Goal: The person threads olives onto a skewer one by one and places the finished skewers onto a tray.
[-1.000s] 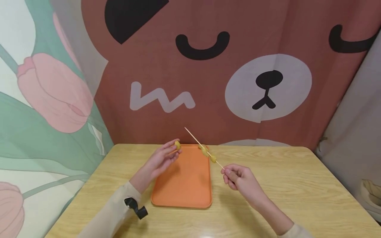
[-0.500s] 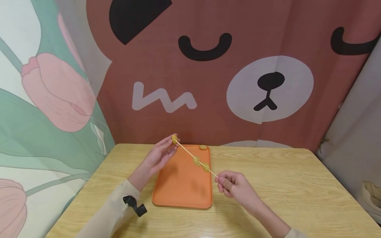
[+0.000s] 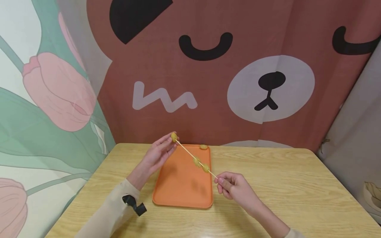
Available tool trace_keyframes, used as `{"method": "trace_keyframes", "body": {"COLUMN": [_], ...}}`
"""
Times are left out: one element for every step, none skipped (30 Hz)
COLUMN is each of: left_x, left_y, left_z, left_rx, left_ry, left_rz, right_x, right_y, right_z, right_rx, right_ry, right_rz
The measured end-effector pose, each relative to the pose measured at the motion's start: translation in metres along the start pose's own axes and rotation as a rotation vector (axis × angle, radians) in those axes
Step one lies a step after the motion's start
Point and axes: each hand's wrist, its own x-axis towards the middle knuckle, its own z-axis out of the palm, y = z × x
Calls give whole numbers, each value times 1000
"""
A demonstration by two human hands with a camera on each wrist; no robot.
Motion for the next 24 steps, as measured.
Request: {"method": "trace_keyframes", "body": {"left_x": [0, 0, 0, 0, 0, 1, 1, 1, 1, 1, 1, 0, 0, -1, -1, -2, -2, -3, -3, -3, -3, -4, -4, -4], "left_y": [0, 0, 0, 0, 0, -1, -1, -1, -1, -1, -1, -1, -1, -1, 0, 0, 0, 0, -1, -1, -1, -2, -2, -3], "left_z": [0, 0, 0, 0, 0, 0, 1, 1, 1, 1, 2, 2, 2, 2, 2, 2, 2, 2, 2, 3, 3, 3, 4, 4], "left_rx": [1, 3, 3, 3, 7, 8, 9, 12, 15, 20, 26, 34, 42, 49, 57, 63, 68, 77, 83, 89, 96, 103, 112, 119], "left_ry": [5, 10, 14, 16, 20, 22, 22, 23, 23, 24, 24, 21, 21, 22, 25, 29, 34, 40, 44, 42, 37, 30, 18, 5], "left_rz": [6, 12, 17, 24, 31, 38, 47, 55, 63, 69, 74, 78, 81, 81, 82, 83, 84, 88, 89, 89, 90, 91, 92, 93], "right_x": [0, 0, 0, 0, 0, 0, 0, 0, 0, 0, 0, 0, 0, 0, 0, 0, 0, 0, 0, 0, 0, 0, 0, 0], "right_y": [0, -1, -1, -1, -1, -1, -1, 0, 0, 0, 0, 0, 1, 1, 1, 0, 0, 0, 0, 0, 0, 0, 0, 1], "right_z": [0, 0, 1, 1, 1, 1, 1, 1, 1, 1, 1, 1, 1, 1, 2, 2, 2, 3, 4, 4, 4, 5, 5, 5], "right_rx": [-1, -3, -6, -7, -8, -9, -7, -8, -8, -8, -6, -6, -6, -5, -3, 2, 8, 14, 21, 27, 30, 33, 33, 32], "right_ry": [-1, -3, -6, -8, -12, -15, -20, -26, -27, -32, -35, -39, -42, -44, -44, -48, -47, -48, -47, -46, -45, -43, -42, -42], "right_rz": [0, 0, 1, 2, 2, 4, 5, 4, 8, 5, 8, 4, -1, -5, -9, -15, -15, -20, -19, -18, -17, -18, -19, -22]}}
